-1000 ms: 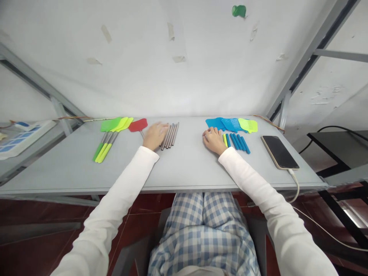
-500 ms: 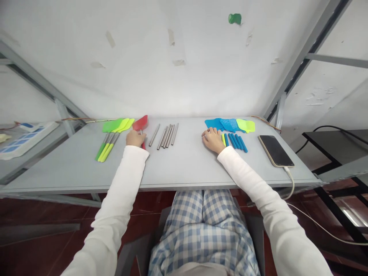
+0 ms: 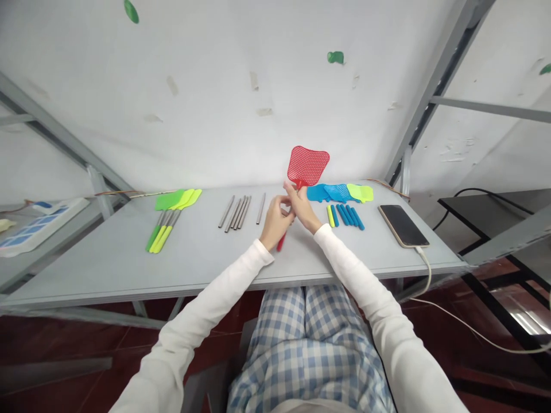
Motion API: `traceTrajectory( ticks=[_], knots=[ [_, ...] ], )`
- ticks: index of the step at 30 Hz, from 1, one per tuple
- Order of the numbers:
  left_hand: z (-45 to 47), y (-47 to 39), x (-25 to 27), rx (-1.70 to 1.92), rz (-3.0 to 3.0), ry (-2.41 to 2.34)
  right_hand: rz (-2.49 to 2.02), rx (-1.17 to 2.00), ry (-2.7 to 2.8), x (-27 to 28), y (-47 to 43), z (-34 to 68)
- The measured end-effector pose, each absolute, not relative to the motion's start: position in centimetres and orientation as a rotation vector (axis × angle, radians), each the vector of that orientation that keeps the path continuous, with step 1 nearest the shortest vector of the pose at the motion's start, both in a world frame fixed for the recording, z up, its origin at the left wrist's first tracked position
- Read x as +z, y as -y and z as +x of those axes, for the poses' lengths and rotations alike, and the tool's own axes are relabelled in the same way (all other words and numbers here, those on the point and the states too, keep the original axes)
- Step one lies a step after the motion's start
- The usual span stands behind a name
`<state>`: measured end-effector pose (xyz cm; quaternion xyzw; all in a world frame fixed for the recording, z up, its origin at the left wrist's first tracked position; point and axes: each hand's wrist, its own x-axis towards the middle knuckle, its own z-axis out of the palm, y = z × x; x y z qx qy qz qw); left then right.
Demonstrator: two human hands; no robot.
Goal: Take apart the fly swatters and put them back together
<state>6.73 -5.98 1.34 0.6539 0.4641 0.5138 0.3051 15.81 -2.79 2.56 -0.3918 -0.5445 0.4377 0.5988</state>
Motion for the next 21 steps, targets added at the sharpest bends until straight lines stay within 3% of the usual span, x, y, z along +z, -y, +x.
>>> traceTrajectory(
  ticks=[6,10,21],
  knots=[
    [7.8,5.4,1.7,1.07,1.484,-0.902,-0.938,1.245,1.122,2.4,2.1,17.3],
    [8.3,5.2,2.0,1.065,1.3,-0.917,-0.989,1.316,1.2,2.2,1.3,18.1],
    [8.4,4.9,-0.6,1.172,1.412,-1.338,-1.368,1.072,1.452,3.9,0.5,21.9]
  ],
)
